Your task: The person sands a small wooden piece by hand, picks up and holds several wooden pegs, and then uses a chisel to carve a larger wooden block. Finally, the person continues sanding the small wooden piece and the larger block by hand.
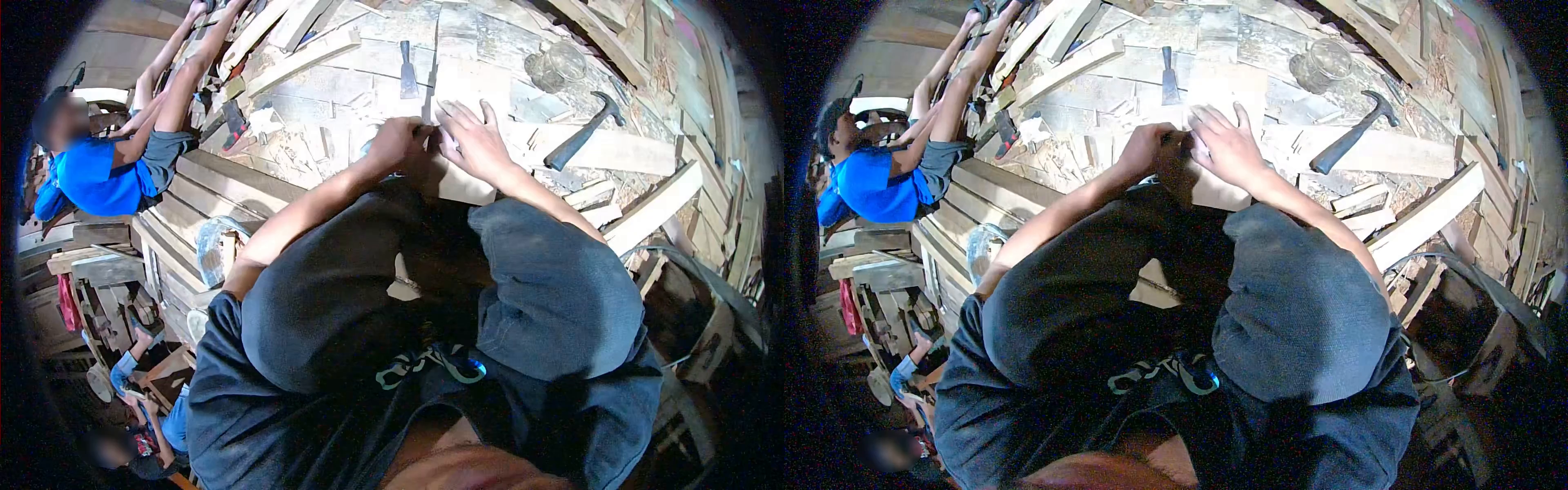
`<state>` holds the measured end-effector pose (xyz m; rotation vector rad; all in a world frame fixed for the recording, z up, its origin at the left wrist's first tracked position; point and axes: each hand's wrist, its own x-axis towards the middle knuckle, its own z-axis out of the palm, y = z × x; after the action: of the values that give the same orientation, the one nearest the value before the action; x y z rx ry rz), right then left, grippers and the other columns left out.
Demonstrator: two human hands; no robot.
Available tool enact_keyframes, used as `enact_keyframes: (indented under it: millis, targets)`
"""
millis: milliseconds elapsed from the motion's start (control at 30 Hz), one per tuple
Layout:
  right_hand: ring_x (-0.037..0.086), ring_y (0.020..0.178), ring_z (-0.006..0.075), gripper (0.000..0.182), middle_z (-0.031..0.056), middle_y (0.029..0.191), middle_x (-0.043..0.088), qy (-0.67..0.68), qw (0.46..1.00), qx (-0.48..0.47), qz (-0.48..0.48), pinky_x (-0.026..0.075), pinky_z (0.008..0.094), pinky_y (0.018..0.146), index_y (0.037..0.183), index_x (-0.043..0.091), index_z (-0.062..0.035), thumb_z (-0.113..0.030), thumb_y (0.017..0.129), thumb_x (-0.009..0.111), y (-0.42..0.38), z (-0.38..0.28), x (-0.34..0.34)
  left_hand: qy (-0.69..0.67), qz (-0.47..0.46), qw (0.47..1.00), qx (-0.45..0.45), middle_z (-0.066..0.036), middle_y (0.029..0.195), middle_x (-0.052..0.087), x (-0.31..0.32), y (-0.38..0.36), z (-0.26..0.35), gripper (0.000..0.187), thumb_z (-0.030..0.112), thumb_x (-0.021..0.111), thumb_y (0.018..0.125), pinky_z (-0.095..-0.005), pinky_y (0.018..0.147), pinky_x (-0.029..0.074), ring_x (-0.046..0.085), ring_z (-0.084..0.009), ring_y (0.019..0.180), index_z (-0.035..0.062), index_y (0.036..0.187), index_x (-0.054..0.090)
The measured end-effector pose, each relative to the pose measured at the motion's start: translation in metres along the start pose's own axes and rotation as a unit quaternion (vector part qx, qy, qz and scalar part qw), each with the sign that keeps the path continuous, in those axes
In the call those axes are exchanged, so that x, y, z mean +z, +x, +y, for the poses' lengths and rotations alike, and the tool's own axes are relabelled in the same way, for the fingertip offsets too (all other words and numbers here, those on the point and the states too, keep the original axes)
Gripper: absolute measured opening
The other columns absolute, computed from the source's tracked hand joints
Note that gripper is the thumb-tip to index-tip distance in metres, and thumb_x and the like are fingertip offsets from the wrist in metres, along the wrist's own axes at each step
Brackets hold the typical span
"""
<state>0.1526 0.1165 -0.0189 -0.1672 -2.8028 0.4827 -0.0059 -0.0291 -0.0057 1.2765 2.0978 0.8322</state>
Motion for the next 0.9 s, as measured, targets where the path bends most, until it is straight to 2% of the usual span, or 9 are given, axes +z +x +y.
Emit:
enact_keyframes:
  millis: [167,267,367,467,567,667,700,800,900]
  targets:
    - [0.042,0.139,0.0255,0.054,0.0116,0.144,0.050,0.012,1.000,0.010,0.011,0.021,0.0617,0.114,0.131,0.055,-0.0084,-0.036,0.087,0.066,0.001,0.000,0.003,0.015,0.007,1.000,-0.010,-0.021,0.086,0.070,0.001,-0.006,-0.010,0.019,0.019,0.064,0.089,-0.0368,0.072,0.052,0.070,-0.0267,0.078,0.0014,0.096,0.070]
    - [0.042,0.139,0.0253,0.054,0.0111,0.146,0.048,0.014,1.000,0.009,-0.002,0.020,0.0617,0.114,0.132,0.055,-0.0088,-0.036,0.087,0.067,0.000,0.000,0.002,0.014,0.031,0.999,0.033,-0.020,0.087,0.071,0.001,-0.008,-0.005,0.020,0.019,0.064,0.089,-0.0375,0.074,0.052,0.070,-0.0278,0.081,0.0009,0.097,0.070]
    - [0.041,0.140,0.0250,0.054,0.0102,0.147,0.048,0.013,1.000,0.013,-0.009,0.019,0.0618,0.114,0.132,0.055,-0.0092,-0.036,0.087,0.067,-0.001,0.000,0.002,0.025,0.017,0.999,0.009,-0.025,0.082,0.066,0.005,-0.009,-0.003,0.024,0.021,0.059,0.093,-0.0472,0.069,0.051,0.065,-0.0447,0.081,0.0005,0.089,0.069]
    - [0.041,0.140,0.0249,0.055,0.0095,0.146,0.048,0.007,1.000,0.012,-0.011,0.019,0.0617,0.115,0.133,0.054,-0.0092,-0.035,0.086,0.068,-0.002,0.001,0.004,0.033,0.044,0.997,0.057,-0.026,0.083,0.066,0.007,-0.008,-0.008,0.026,0.023,0.059,0.093,-0.0505,0.070,0.051,0.065,-0.0453,0.082,0.0001,0.087,0.068]
    - [0.040,0.140,0.0253,0.055,0.0099,0.146,0.049,0.008,1.000,0.007,-0.004,0.018,0.0612,0.115,0.132,0.054,-0.0093,-0.034,0.085,0.068,-0.001,0.003,0.004,0.073,0.026,0.997,0.014,-0.026,0.084,0.066,0.007,-0.007,-0.003,0.025,0.023,0.060,0.092,-0.0520,0.071,0.051,0.065,-0.0457,0.082,0.0007,0.088,0.069]
    - [0.041,0.140,0.0249,0.056,0.0106,0.145,0.049,0.016,1.000,0.019,-0.014,0.020,0.0623,0.115,0.132,0.054,-0.0090,-0.034,0.084,0.069,0.000,-0.002,0.004,0.064,-0.014,0.998,-0.004,-0.025,0.091,0.066,0.003,-0.001,0.002,0.019,0.018,0.062,0.089,-0.0421,0.076,0.051,0.066,-0.0425,0.088,0.0003,0.095,0.066]
    - [0.041,0.139,0.0246,0.056,0.0104,0.145,0.049,0.017,1.000,0.017,-0.011,0.020,0.0627,0.114,0.132,0.054,-0.0089,-0.034,0.084,0.069,0.000,-0.003,0.004,0.053,0.005,0.998,0.033,-0.025,0.091,0.066,0.006,0.000,-0.009,0.020,0.019,0.062,0.090,-0.0445,0.075,0.051,0.066,-0.0437,0.087,0.0010,0.095,0.066]
    - [0.042,0.139,0.0238,0.056,0.0100,0.145,0.049,0.014,1.000,0.011,-0.006,0.020,0.0638,0.114,0.131,0.055,-0.0089,-0.034,0.084,0.069,-0.002,0.002,0.002,0.083,-0.030,0.996,-0.032,-0.024,0.089,0.067,0.003,-0.005,0.000,0.021,0.021,0.062,0.090,-0.0462,0.074,0.052,0.066,-0.0442,0.085,0.0018,0.095,0.066]
    - [0.043,0.138,0.0241,0.054,0.0103,0.144,0.050,0.025,1.000,0.009,0.011,0.021,0.0633,0.113,0.130,0.054,-0.0085,-0.034,0.085,0.068,-0.001,-0.001,0.002,0.099,0.003,0.995,-0.022,-0.025,0.085,0.067,0.009,-0.008,-0.006,0.026,0.024,0.057,0.094,-0.0498,0.070,0.051,0.066,-0.0438,0.082,0.0019,0.090,0.069]
